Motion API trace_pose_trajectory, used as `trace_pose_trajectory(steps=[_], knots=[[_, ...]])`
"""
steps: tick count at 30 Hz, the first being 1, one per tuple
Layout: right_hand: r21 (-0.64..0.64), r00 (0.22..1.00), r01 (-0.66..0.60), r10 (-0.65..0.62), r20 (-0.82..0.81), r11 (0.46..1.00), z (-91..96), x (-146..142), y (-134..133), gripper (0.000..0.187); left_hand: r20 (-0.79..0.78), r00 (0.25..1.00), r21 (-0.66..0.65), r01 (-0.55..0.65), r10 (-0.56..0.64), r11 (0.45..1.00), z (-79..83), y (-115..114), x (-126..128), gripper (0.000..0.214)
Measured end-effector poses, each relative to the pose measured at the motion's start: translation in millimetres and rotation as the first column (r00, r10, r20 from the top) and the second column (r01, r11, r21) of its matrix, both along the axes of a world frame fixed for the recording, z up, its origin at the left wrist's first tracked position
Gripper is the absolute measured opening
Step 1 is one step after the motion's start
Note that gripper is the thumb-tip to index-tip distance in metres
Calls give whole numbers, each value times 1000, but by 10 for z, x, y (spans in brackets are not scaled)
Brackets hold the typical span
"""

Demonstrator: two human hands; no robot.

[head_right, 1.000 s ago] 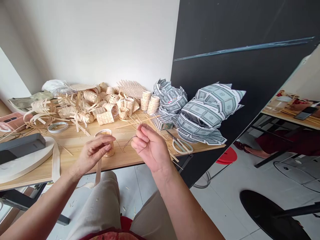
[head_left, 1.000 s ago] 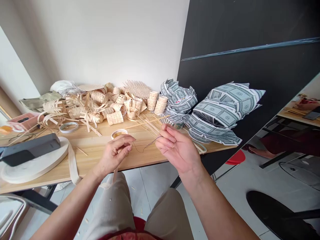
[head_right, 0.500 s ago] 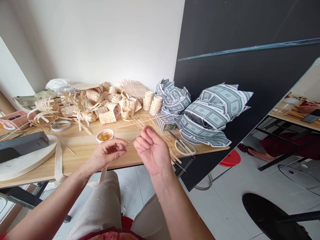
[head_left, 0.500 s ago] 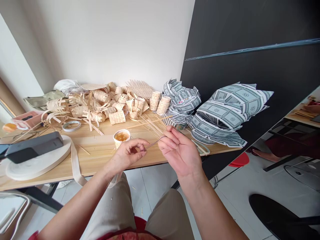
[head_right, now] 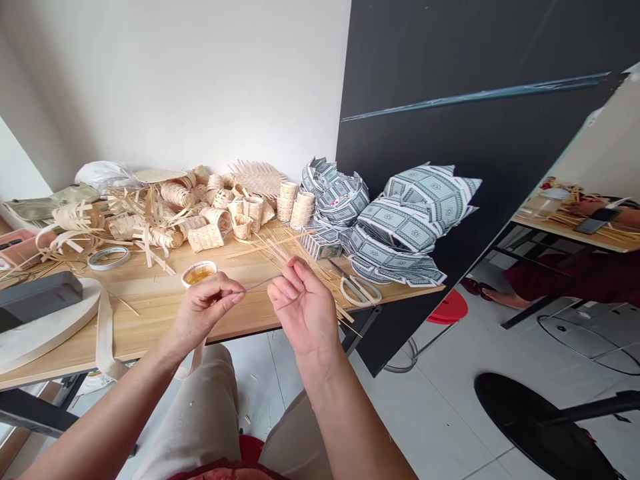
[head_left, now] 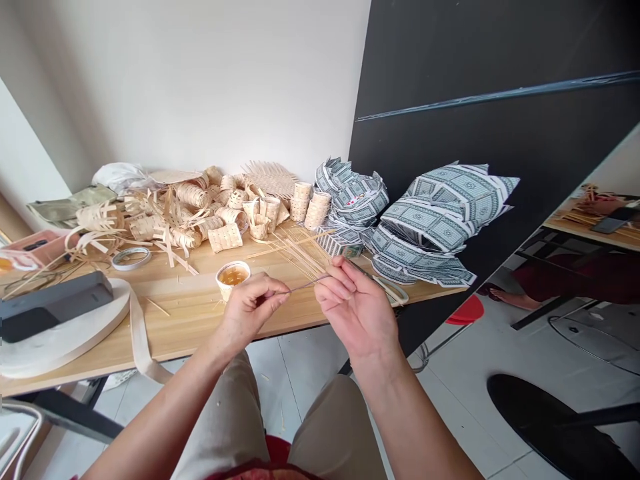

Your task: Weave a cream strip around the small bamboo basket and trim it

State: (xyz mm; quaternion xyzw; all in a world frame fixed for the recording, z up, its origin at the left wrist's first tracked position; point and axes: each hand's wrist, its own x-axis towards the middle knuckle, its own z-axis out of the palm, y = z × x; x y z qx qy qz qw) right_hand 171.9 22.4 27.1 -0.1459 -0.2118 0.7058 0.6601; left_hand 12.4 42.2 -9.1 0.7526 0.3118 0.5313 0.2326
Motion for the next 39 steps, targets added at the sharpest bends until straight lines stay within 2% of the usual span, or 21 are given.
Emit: trace_pose_trajectory(steps=[4, 8, 11, 21, 26, 30, 33, 36, 39], knots=[[-30, 999, 5, -6, -33, 1000, -34, 25, -10, 13, 54, 998, 13, -34, 33, 999, 2, -15, 17, 20], [-55, 999, 39, -40, -25, 998, -72, 52, -28, 10, 133, 990, -69, -40, 49, 997, -19, -30, 50, 25], [-62, 996, 88, -88, 3, 994, -111, 62, -36, 8, 173, 985, -131, 5, 18, 991, -19, -47, 62, 29], [-27, 970, 231, -228, 81, 973, -231, 98, -44, 20, 320, 947, -312, 88, 18, 946, 4, -76, 115, 30], [-34, 960, 267, -262, 96, 963, -264, 99, -53, 28, 341, 940, -354, 112, 17, 928, 5, -85, 145, 27], [-38, 951, 296, -291, 107, 954, -291, 101, -53, 29, 314, 949, -359, 99, 20, 928, 24, -85, 141, 28], [-32, 948, 303, -298, 111, 952, -313, 116, -41, 26, 233, 972, -303, 64, 9, 951, 29, -72, 108, 29], [-32, 945, 316, -312, 96, 948, -340, 135, -22, 26, 90, 994, -178, -39, 55, 983, 7, -51, 40, 28], [-44, 944, 325, -321, 77, 945, -369, 153, -1, 26, -54, 983, -66, -181, 178, 981, -42, -40, -41, 25]])
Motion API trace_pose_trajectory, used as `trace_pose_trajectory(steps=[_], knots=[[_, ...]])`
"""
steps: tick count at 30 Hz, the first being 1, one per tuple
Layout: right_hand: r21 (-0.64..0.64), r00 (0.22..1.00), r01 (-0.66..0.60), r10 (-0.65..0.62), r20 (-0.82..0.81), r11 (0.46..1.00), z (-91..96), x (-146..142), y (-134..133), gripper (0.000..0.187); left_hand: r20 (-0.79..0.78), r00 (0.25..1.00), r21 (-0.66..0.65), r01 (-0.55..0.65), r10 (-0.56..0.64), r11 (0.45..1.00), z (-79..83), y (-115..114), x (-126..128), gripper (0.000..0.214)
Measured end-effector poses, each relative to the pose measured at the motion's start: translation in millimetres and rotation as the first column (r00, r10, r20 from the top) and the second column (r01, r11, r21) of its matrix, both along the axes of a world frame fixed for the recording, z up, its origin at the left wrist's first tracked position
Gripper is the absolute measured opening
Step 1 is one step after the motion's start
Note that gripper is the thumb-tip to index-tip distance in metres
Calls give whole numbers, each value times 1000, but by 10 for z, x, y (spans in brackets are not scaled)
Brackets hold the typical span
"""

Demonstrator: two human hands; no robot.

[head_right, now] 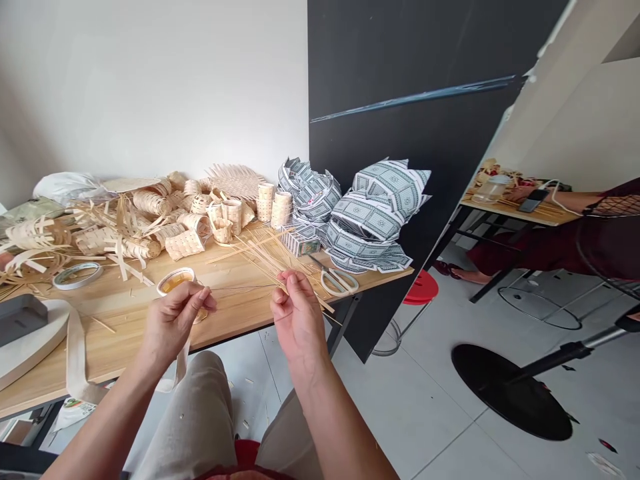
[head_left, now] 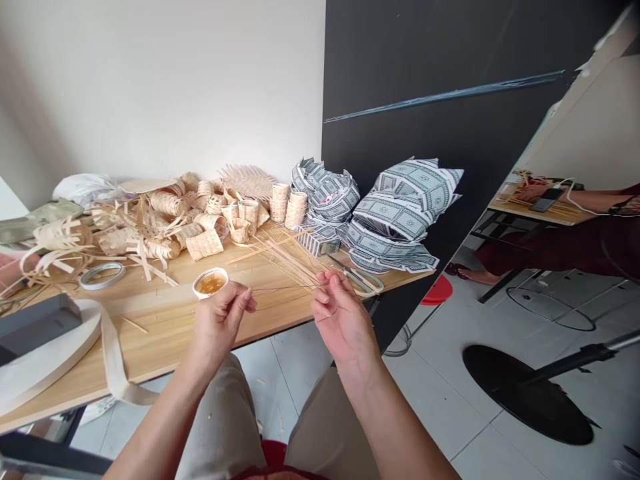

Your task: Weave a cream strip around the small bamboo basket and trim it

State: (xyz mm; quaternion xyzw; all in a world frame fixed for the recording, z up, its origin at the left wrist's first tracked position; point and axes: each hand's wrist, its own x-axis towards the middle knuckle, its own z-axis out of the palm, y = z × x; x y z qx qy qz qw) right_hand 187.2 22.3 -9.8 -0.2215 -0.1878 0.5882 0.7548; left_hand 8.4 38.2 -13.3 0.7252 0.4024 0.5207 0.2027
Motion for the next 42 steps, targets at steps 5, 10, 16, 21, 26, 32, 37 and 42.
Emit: trace_pose_trajectory(steps=[5, 10, 16, 21, 26, 32, 37, 42], knots=[[-55, 998, 29, -32, -45, 998, -30, 47, 35, 22, -98, 983, 70, -151, 157, 986, -71, -25, -108, 25], [-32, 998, 34, -35, -45, 999, -26, 93, 24, 28, -118, 968, 142, -206, 223, 968, -73, -59, -204, 22], [47, 994, 68, -72, 84, 997, 14, 64, -17, 29, -197, 937, 226, -244, 289, 943, -139, -78, -305, 20], [119, 944, 187, -212, 253, 975, 56, 8, -54, 27, -105, 890, 267, -405, 444, 875, -232, -77, -428, 14], [214, 864, 187, -264, 428, 959, 67, -69, -115, 21, -123, 860, 260, -453, 495, 853, -209, -75, -453, 25], [280, 717, 107, -269, 643, 954, 27, -90, -234, 19, -411, 732, 199, -510, 544, 837, -160, -27, -391, 21], [210, 463, 0, -186, 866, 978, 29, -29, -256, 14, -420, 778, 177, -435, 467, 883, -98, -8, -455, 19], [182, 212, -199, -139, 967, 963, 143, -76, -140, 18, -398, 903, 116, -125, 162, 985, 43, -121, -380, 11]])
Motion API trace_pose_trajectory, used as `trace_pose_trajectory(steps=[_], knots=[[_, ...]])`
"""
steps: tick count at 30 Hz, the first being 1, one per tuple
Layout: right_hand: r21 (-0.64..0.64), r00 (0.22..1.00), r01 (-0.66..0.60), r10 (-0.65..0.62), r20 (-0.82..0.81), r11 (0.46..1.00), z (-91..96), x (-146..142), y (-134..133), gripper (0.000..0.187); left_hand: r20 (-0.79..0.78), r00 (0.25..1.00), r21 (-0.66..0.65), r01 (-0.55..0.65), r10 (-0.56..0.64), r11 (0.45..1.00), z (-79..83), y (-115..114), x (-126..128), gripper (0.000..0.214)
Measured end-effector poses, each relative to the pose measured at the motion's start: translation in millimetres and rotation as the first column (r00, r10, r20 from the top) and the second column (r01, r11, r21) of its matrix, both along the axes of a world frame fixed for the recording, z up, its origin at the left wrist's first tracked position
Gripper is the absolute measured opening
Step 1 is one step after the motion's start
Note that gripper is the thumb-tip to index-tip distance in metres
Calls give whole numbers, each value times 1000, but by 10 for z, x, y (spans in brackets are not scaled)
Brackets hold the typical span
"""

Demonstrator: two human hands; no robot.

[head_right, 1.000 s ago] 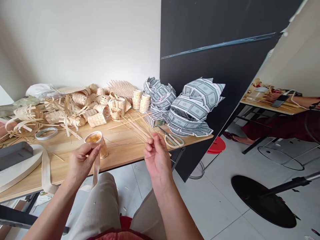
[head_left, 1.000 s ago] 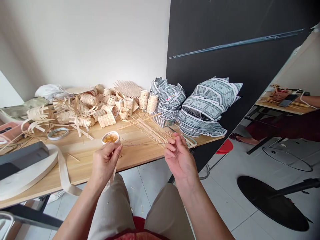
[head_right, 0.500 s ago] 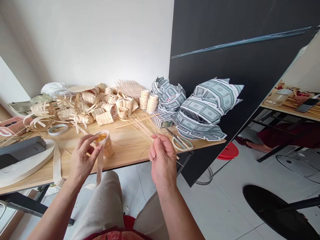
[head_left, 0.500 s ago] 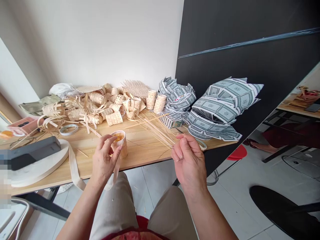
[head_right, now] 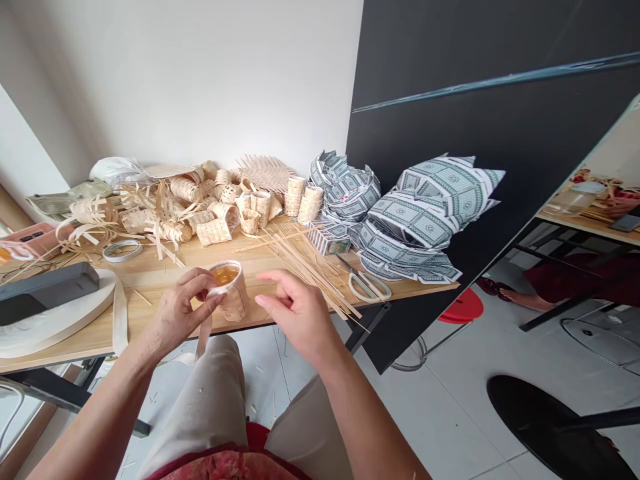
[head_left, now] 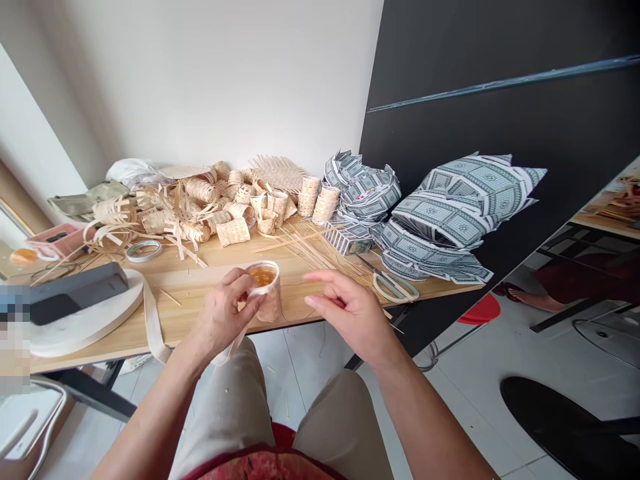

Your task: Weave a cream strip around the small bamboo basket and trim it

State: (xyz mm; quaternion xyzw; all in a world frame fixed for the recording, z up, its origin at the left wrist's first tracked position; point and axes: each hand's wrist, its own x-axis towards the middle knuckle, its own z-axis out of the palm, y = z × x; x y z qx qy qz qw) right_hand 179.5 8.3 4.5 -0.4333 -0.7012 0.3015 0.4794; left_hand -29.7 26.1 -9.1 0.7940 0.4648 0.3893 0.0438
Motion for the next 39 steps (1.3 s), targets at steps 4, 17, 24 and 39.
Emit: trace_pose_trajectory(steps=[4, 17, 24, 39], knots=[[-42, 962, -143, 149, 230, 989, 86, -48, 85, 30, 25, 984, -103, 176, -175, 979, 84, -85, 120, 10], [-30, 948, -96, 101, 301, 995, 8, 49, 83, 9, 416, 888, -320, 345, -197, 882, -63, -61, 192, 22], [-20, 943, -116, 117, 311, 993, 10, 34, 68, 6, 321, 923, -430, 341, -212, 836, 159, -57, 132, 13], [-101, 977, -107, 124, 172, 989, -80, 36, 30, 9, 587, 787, -484, 530, -191, 697, 312, 39, 234, 20]])
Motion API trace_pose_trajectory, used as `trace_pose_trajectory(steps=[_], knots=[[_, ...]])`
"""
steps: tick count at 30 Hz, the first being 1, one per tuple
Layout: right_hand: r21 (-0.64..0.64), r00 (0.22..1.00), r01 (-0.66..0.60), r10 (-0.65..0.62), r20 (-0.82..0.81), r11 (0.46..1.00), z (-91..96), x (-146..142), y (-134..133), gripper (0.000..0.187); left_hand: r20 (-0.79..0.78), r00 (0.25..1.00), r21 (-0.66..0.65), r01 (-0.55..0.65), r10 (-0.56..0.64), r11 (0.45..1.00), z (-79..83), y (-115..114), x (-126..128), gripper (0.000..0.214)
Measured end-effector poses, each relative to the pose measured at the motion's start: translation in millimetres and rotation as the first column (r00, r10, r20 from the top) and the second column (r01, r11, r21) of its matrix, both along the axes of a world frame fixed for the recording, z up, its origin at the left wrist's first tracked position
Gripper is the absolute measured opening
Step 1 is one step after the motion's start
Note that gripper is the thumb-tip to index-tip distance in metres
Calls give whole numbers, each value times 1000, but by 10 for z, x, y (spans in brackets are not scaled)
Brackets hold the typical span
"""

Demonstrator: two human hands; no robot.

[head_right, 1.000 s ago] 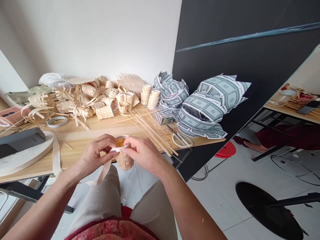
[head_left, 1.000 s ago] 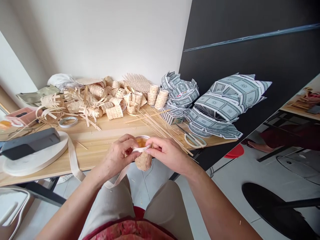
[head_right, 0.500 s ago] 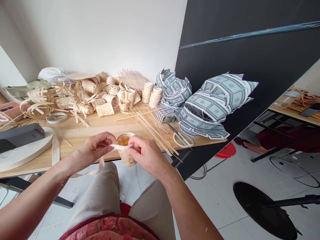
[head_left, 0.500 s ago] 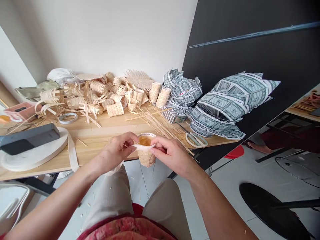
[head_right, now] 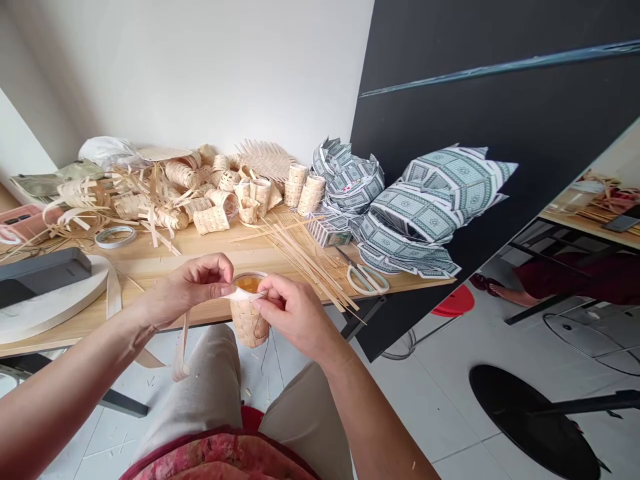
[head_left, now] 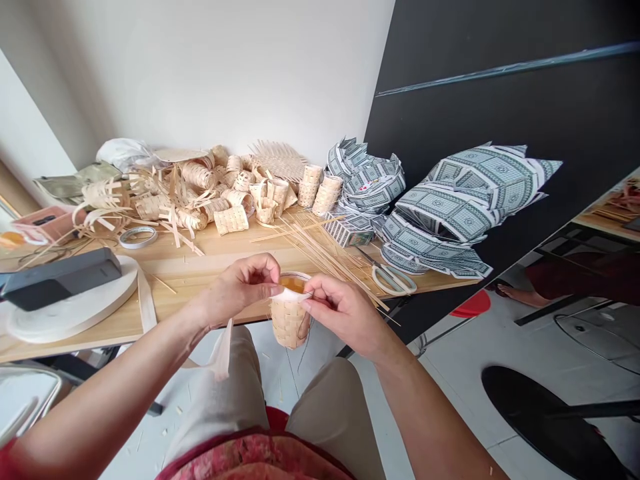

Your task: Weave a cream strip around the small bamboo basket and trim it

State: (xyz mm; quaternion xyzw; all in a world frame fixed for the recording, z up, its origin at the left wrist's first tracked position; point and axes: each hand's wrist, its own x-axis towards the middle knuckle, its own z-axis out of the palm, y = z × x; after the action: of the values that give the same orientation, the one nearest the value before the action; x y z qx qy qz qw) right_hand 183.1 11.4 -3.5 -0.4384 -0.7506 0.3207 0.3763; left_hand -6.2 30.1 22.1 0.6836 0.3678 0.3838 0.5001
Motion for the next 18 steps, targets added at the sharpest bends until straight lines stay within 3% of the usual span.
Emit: trace_pose_trajectory(steps=[11, 18], knots=[[-131, 982, -86, 62, -176, 988, -47, 14, -17, 14, -11, 1000, -57, -15, 14, 998, 96, 20, 9, 16], [-124, 973, -66, 36, -229, 990, -55, 3, -44, 14, -63, 997, -25, 43, -44, 999, 127, 61, -10, 8]])
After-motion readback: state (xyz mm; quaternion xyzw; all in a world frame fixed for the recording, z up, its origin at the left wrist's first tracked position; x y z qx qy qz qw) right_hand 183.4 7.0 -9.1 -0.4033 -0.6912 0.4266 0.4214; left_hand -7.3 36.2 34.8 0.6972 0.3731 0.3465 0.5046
